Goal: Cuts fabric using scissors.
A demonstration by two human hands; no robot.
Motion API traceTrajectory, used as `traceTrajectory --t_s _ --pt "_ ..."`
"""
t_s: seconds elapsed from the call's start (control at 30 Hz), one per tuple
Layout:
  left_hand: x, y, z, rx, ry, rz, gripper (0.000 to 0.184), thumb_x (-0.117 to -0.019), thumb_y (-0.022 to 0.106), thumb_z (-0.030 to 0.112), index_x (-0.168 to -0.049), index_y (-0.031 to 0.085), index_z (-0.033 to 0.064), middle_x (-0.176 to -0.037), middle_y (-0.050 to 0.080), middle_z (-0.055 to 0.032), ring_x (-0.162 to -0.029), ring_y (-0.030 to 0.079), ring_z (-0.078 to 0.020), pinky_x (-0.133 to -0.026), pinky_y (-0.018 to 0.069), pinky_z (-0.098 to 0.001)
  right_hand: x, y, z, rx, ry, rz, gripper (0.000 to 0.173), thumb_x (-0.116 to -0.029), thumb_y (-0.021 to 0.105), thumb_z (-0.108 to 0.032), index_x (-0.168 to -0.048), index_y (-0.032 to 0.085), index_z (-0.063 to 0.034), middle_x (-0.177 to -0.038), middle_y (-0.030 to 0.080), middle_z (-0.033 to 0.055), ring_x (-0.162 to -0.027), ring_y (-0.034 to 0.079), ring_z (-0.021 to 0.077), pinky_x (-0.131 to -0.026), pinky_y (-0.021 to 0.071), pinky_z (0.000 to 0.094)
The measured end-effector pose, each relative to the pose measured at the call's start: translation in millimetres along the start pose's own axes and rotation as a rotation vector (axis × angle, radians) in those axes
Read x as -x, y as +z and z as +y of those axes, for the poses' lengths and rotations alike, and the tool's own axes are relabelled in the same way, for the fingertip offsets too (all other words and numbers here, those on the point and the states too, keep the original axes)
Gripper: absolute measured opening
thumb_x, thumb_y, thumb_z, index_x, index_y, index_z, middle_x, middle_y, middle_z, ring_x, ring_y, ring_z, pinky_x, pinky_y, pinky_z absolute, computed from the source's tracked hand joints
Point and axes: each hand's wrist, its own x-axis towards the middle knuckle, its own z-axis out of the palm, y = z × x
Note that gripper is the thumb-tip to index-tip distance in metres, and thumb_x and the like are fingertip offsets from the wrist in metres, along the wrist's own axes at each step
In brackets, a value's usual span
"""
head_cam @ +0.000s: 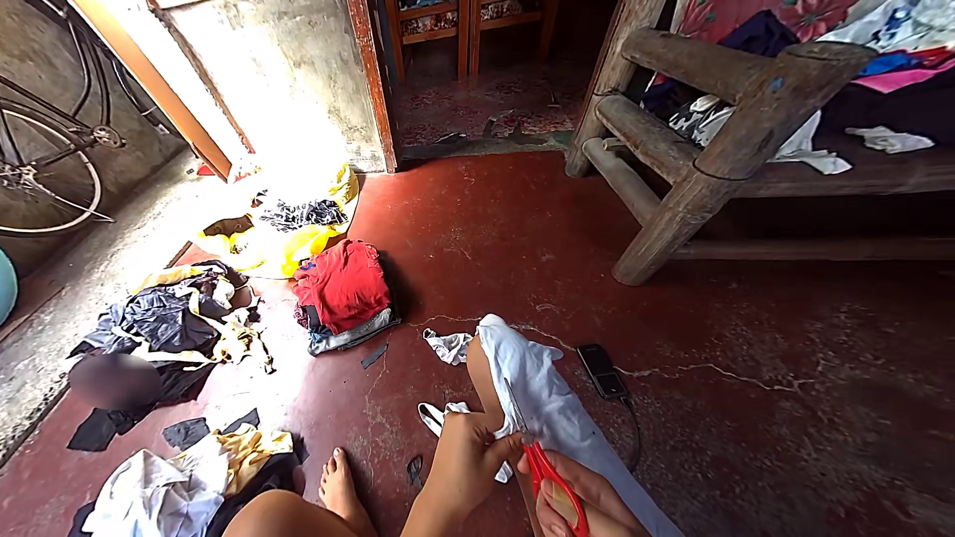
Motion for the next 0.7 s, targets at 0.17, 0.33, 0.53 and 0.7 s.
traceTrajectory --t_s 0.17,0.33,0.53,0.7 --pt "-0.1 -1.6 0.6 -0.048 -0.049 0.023 0.035 -0.0934 0.072 0.028 -0.071 0.068 0.0025 -0.060 0.060 -0.0011 -0.055 0.055 -0.0045 -0.056 0.0456 -0.0259 3.6 1.0 -2.1 0.027 0.006 0.028 0.025 -0.0987 0.045 -0.003 -0.121 0.054 -0.0098 -0.071 0.058 -0.0085 -0.050 0.052 0.0012 -0.041 0.0425 0.0177" --pt "-1.5 1.1 3.5 0.000 -0.001 0.146 0.021 -0.0853 0.077 0.024 -0.088 0.075 0.0034 -0.081 0.073 -0.0013 -0.076 0.068 -0.0038 -0.072 0.0569 -0.0241 6.1 1.0 -1.3 0.015 0.019 0.035 0.024 -0.0991 0.044 -0.003 -0.120 0.055 -0.0093 -0.071 0.058 -0.0082 -0.050 0.052 0.0013 -0.041 0.0432 0.0180" --pt "-4.7 -4.7 7.4 0.174 -0.078 0.137 0.014 -0.0873 0.075 0.016 -0.086 0.076 0.0027 -0.081 0.073 0.0007 -0.073 0.066 -0.0003 -0.068 0.0543 -0.0194 7.0 1.9 -1.5 0.053 0.014 0.033 0.025 -0.0984 0.046 -0.004 -0.122 0.054 -0.0086 -0.073 0.059 -0.0088 -0.051 0.053 0.0014 -0.042 0.0438 0.0187" --pt "-6.0 -3.2 6.2 0.261 -0.080 0.124 0.011 -0.0880 0.073 0.011 -0.082 0.075 0.0031 -0.076 0.071 0.0022 -0.072 0.065 0.0007 -0.068 0.0541 -0.0191 6.6 0.2 -0.9 0.066 0.013 0.007 0.025 -0.0995 0.046 -0.006 -0.124 0.053 -0.0094 -0.074 0.059 -0.0090 -0.052 0.053 0.0016 -0.042 0.0438 0.0187"
